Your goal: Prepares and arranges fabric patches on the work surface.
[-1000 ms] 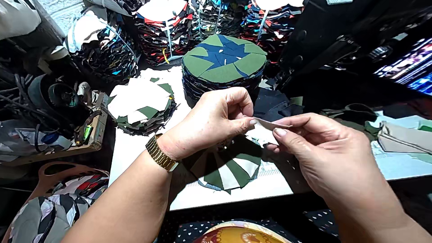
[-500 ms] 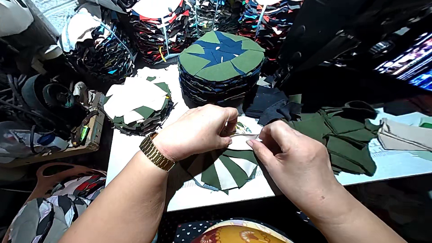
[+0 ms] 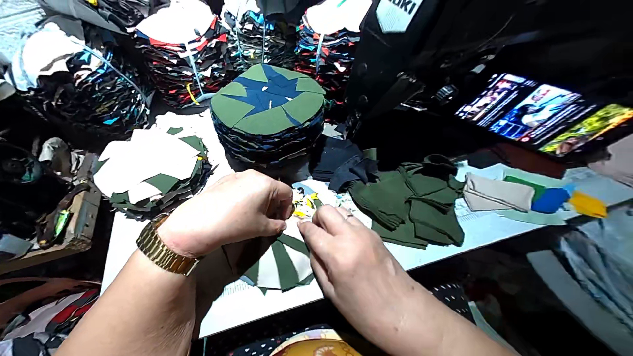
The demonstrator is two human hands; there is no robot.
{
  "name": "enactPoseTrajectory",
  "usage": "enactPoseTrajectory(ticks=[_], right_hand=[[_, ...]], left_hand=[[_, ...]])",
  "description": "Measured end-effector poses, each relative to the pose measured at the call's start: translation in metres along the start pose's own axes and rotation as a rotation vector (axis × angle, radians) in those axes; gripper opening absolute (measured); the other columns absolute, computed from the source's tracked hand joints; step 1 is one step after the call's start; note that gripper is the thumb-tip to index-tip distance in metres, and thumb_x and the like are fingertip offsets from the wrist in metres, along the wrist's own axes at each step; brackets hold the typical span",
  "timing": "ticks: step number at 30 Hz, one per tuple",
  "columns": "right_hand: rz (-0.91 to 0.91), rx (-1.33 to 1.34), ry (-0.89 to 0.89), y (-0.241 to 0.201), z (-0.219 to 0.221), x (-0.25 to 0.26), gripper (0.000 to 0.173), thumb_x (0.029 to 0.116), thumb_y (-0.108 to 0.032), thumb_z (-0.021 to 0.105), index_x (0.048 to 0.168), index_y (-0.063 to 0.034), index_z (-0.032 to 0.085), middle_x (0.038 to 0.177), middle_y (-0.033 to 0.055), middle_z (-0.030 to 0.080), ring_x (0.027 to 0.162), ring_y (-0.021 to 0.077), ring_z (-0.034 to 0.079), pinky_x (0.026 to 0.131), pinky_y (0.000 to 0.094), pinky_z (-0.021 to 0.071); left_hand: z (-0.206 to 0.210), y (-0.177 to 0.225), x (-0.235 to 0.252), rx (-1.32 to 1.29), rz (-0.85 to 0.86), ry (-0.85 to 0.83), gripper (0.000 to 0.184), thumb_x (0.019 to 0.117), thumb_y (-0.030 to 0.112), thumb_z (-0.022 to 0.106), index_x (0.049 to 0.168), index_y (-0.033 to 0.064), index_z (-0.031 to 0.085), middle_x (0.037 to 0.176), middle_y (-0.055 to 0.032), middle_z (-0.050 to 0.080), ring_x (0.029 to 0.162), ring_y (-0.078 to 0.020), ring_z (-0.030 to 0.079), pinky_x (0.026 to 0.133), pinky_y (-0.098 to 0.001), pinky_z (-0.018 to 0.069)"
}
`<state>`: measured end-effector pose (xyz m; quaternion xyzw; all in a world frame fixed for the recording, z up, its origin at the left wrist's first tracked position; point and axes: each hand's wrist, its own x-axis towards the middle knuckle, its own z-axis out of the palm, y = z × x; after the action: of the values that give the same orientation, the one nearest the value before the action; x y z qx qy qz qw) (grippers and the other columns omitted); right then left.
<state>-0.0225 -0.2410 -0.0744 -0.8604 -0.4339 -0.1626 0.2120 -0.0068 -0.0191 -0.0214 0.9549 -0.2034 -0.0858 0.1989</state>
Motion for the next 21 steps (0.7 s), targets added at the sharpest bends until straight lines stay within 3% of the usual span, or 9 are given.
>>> enactPoseTrajectory(ticks=[3,6,11,15,21], right_hand=[[0.012,0.081,0.005,0.0,-0.004,-0.009,0.024,0.0957,-0.016,0.056,0.108,-0.0076,0.076,0.089,0.0033,0.059,0.077,0.0159,0.059,0.062,0.0271,0.0525],[0.054,0.228,0.047,0.017,-0.028,-0.015,0.026,0.0997,-0.018,0.057,0.116,-0.0101,0.076,0.095,0.0011,0.066,0.08,0.0101,0.064,0.066,0.0264,0.057],[0.181,0.057,0.076,0.069,-0.065,-0.02,0.023,0.0929,-0.021,0.063,0.106,-0.0084,0.076,0.104,0.0052,0.069,0.087,0.0146,0.068,0.074,0.0338,0.0599],[0.239,0.104,0.044,0.09,-0.059,-0.028,0.019,0.0885,-0.024,0.069,0.1,-0.0112,0.077,0.104,0.001,0.069,0.09,0.0091,0.067,0.076,0.0259,0.0583],[0.26,0.196,0.04,0.098,-0.059,-0.028,0.012,0.0914,-0.021,0.067,0.095,-0.0159,0.078,0.101,-0.0043,0.069,0.092,0.0029,0.066,0.076,0.0179,0.0568]], left_hand=[[0.001,0.002,-0.001,-0.052,0.048,0.014,0.008,0.0864,0.02,0.081,0.087,0.0239,0.074,0.065,0.0112,0.062,0.054,-0.0037,0.053,0.05,-0.0288,0.0459],[0.0,-0.005,0.001,-0.131,0.088,0.018,0.006,0.0887,0.02,0.071,0.091,0.0239,0.074,0.069,0.0127,0.063,0.056,-0.0001,0.054,0.05,-0.0242,0.0468],[0.001,-0.006,0.003,-0.227,0.15,0.142,0.012,0.0881,0.017,0.065,0.097,0.0176,0.073,0.063,0.0109,0.056,0.053,0.0021,0.049,0.047,-0.0179,0.0398],[0.007,-0.002,0.007,-0.231,0.193,0.22,0.012,0.0904,0.014,0.062,0.097,0.0143,0.073,0.063,0.0093,0.056,0.053,0.0017,0.049,0.048,-0.0175,0.0398],[0.008,0.002,0.008,-0.288,0.234,0.259,0.012,0.0919,0.012,0.062,0.099,0.0113,0.073,0.064,0.0086,0.058,0.054,0.0023,0.051,0.047,-0.0156,0.041]])
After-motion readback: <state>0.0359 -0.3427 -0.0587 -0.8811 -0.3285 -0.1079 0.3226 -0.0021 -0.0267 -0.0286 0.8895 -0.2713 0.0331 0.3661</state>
